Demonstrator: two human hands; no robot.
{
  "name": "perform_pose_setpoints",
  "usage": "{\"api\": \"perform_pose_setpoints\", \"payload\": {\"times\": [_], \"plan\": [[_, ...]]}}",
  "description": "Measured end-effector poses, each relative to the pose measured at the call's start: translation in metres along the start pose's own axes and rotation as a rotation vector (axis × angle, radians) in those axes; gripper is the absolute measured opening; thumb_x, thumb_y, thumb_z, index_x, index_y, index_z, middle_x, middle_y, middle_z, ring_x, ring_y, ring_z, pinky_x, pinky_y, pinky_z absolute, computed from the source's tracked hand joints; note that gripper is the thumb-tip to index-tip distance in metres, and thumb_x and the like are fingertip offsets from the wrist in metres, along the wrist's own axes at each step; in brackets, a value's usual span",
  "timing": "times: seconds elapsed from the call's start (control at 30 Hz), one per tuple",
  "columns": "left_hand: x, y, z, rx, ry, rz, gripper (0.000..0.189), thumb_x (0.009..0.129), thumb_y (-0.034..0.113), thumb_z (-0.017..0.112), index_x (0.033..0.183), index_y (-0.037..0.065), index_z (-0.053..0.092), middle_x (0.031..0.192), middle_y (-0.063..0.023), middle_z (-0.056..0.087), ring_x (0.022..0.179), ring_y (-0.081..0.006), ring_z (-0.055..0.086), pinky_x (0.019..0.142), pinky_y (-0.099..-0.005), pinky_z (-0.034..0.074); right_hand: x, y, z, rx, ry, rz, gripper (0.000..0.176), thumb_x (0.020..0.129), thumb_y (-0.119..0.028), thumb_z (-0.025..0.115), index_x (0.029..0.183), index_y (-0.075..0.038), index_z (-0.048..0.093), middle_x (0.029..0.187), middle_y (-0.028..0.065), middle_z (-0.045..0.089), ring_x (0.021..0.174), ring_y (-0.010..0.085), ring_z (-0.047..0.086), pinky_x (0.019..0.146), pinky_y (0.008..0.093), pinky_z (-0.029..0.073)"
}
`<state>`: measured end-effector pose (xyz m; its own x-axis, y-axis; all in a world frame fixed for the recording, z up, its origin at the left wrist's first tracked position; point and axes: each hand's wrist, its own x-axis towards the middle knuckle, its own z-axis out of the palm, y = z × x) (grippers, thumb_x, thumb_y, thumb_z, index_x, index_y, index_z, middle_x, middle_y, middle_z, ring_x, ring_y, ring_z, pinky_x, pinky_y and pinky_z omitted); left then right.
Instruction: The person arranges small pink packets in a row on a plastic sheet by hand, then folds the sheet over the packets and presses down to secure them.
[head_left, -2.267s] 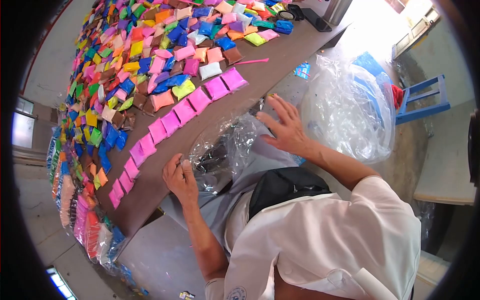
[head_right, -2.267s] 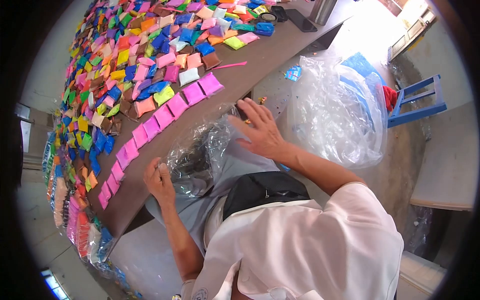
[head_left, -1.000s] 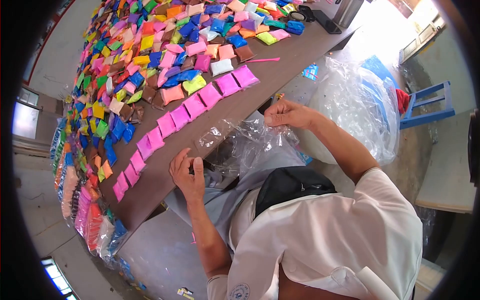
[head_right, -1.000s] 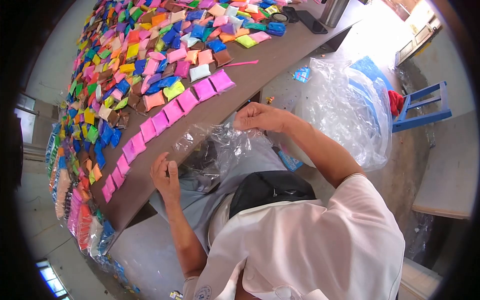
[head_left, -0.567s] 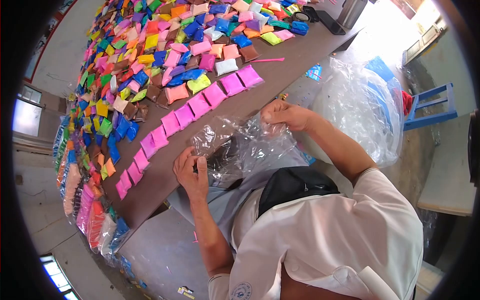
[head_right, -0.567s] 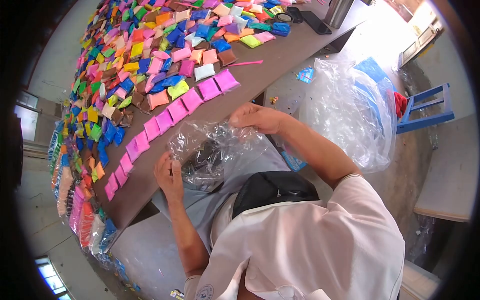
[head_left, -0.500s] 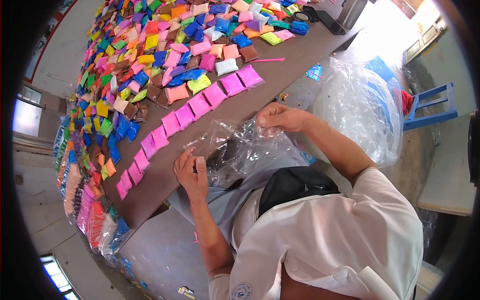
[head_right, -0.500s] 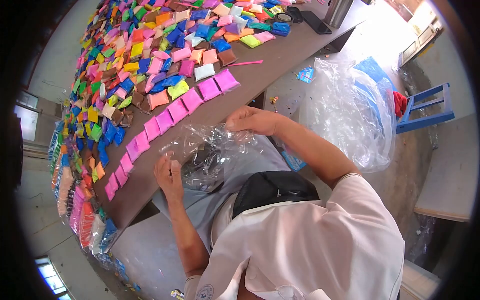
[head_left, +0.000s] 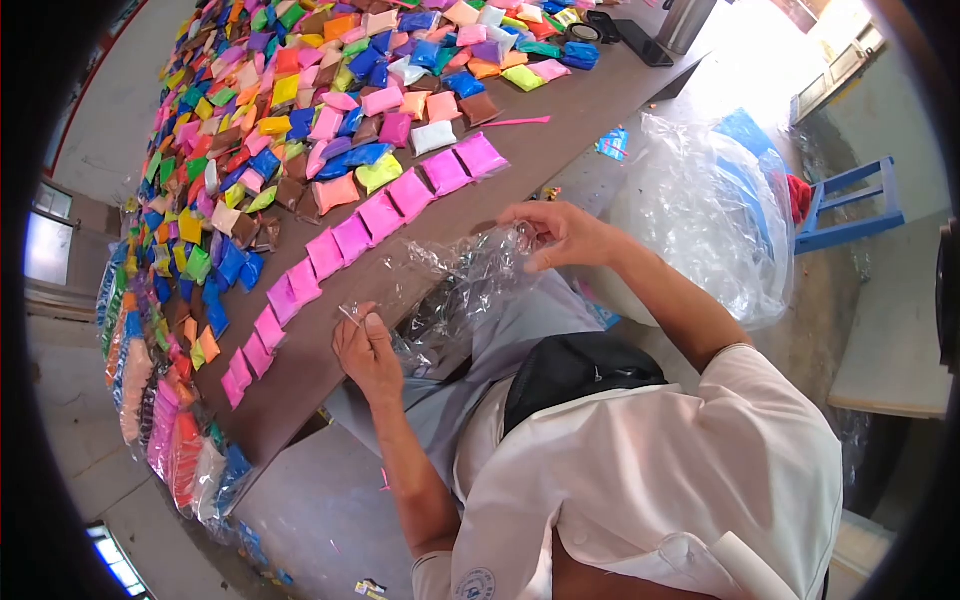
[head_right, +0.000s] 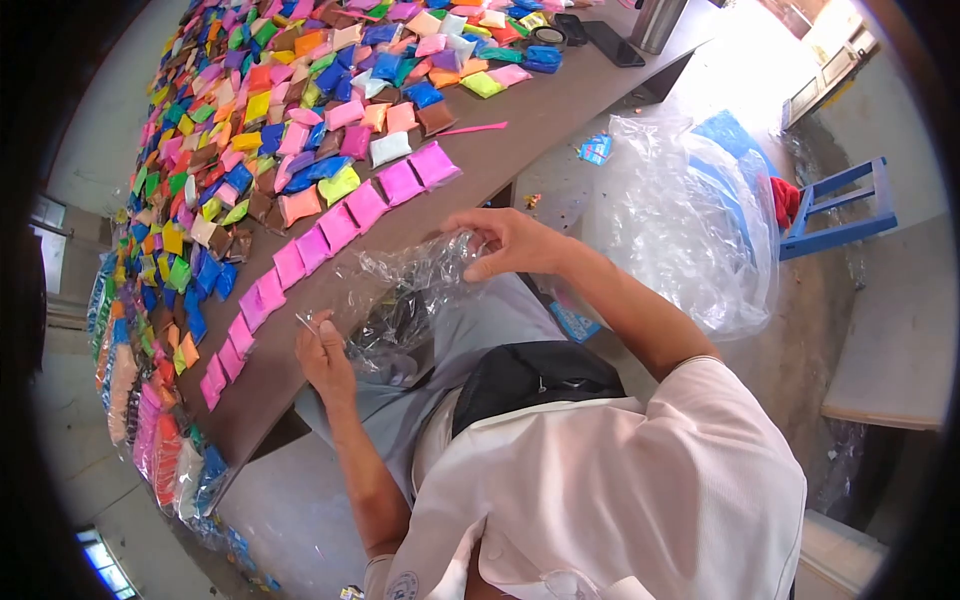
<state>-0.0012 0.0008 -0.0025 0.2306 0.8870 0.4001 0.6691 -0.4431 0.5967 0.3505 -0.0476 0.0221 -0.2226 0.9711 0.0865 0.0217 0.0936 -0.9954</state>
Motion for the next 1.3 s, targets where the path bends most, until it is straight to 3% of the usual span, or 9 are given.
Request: {"api": "perform_pose_setpoints", "payload": {"times": [0.13,0.23,0.43,0.63,0.93,1.03,1.13,1.23,1.3], "plan": [[-0.001,-0.001,0.002,0.056,0.015,0.046,0.029,0.1,0.022,0.051,0.105,0.0,0.069,0.101,-0.0106,0.068,0.101,-0.0323,0.059,0.095,-0.0439,0.041,0.001,0.006,0.0,-0.114,0.066,0.081,0.032,0.088,-0.016,0.075,0.116,-0.002,0.067,0.101,-0.0007,0.067,0.083,0.0053,0.056,0.072,0.024,0.048],[0.0,0.0,0.002,0.09,0.018,0.062,0.03,0.1,0.023,0.051,0.104,0.0,0.07,0.104,-0.0107,0.068,0.102,-0.0329,0.059,0.095,-0.0444,0.041,0.005,0.011,0.007,-0.207,0.14,-0.092,0.021,0.092,-0.017,0.07,0.103,0.001,0.069,0.087,-0.0014,0.065,0.078,0.005,0.054,0.07,0.0246,0.047],[0.0,0.007,0.003,0.091,0.036,0.05,0.031,0.1,0.024,0.051,0.102,-0.001,0.07,0.108,-0.0097,0.067,0.105,-0.0324,0.058,0.096,-0.0443,0.041,0.002,0.0,0.023,-0.13,0.452,-0.014,0.031,0.1,-0.025,0.058,0.091,0.004,0.066,0.076,0.0009,0.062,0.074,0.006,0.055,0.066,0.0251,0.046],[0.001,0.007,0.003,0.126,0.045,0.098,0.032,0.101,0.025,0.051,0.099,-0.001,0.07,0.11,-0.0085,0.067,0.107,-0.0316,0.058,0.097,-0.0442,0.04,-0.008,0.028,0.029,0.246,0.763,0.075,0.027,0.102,-0.024,0.055,0.096,-0.001,0.067,0.077,-0.0004,0.061,0.07,0.0053,0.053,0.063,0.0243,0.044],[-0.001,0.007,0.004,0.13,0.05,0.077,0.036,0.101,0.028,0.051,0.094,-0.002,0.07,0.111,-0.0082,0.067,0.107,-0.0316,0.058,0.097,-0.0443,0.04,-0.022,0.017,0.025,0.178,0.604,0.087,0.018,0.1,-0.019,0.059,0.105,-0.003,0.064,0.083,-0.0036,0.06,0.075,0.0037,0.052,0.067,0.0218,0.043],[0.0,0.005,0.004,0.146,0.054,0.102,0.036,0.101,0.029,0.052,0.094,-0.002,0.07,0.111,-0.0082,0.067,0.107,-0.0316,0.058,0.097,-0.0443,0.04,-0.028,0.029,0.012,0.065,0.512,0.171,0.015,0.097,-0.015,0.062,0.105,-0.003,0.066,0.084,-0.003,0.061,0.077,0.0041,0.053,0.068,0.0212,0.042],[-0.001,0.004,0.004,0.146,0.059,0.12,0.036,0.101,0.029,0.052,0.094,-0.002,0.07,0.111,-0.0083,0.068,0.107,-0.0317,0.058,0.097,-0.0444,0.04,-0.028,0.039,0.005,0.083,0.697,0.157,0.013,0.095,-0.01,0.063,0.103,-0.001,0.067,0.085,-0.0028,0.061,0.078,0.0048,0.054,0.068,0.0223,0.044],[-0.001,0.002,0.005,0.152,0.06,0.124,0.035,0.1,0.029,0.053,0.094,-0.001,0.07,0.111,-0.0084,0.067,0.107,-0.0318,0.058,0.096,-0.0445,0.04,-0.031,0.027,0.011,-0.114,0.879,0.033,0.013,0.091,-0.006,0.064,0.102,-0.001,0.068,0.085,0.0002,0.064,0.079,0.0069,0.058,0.069,0.0256,0.047],[-0.001,0.002,0.005,0.153,0.059,0.124,0.034,0.1,0.028,0.054,0.095,-0.001,0.07,0.11,-0.0086,0.067,0.107,-0.0319,0.058,0.096,-0.0445,0.04,-0.034,0.0,0.023,-0.397,0.762,-0.132,0.014,0.089,-0.005,0.065,0.102,-0.001,0.068,0.086,0.0041,0.066,0.08,0.0108,0.061,0.07,0.0275,0.05]]}}
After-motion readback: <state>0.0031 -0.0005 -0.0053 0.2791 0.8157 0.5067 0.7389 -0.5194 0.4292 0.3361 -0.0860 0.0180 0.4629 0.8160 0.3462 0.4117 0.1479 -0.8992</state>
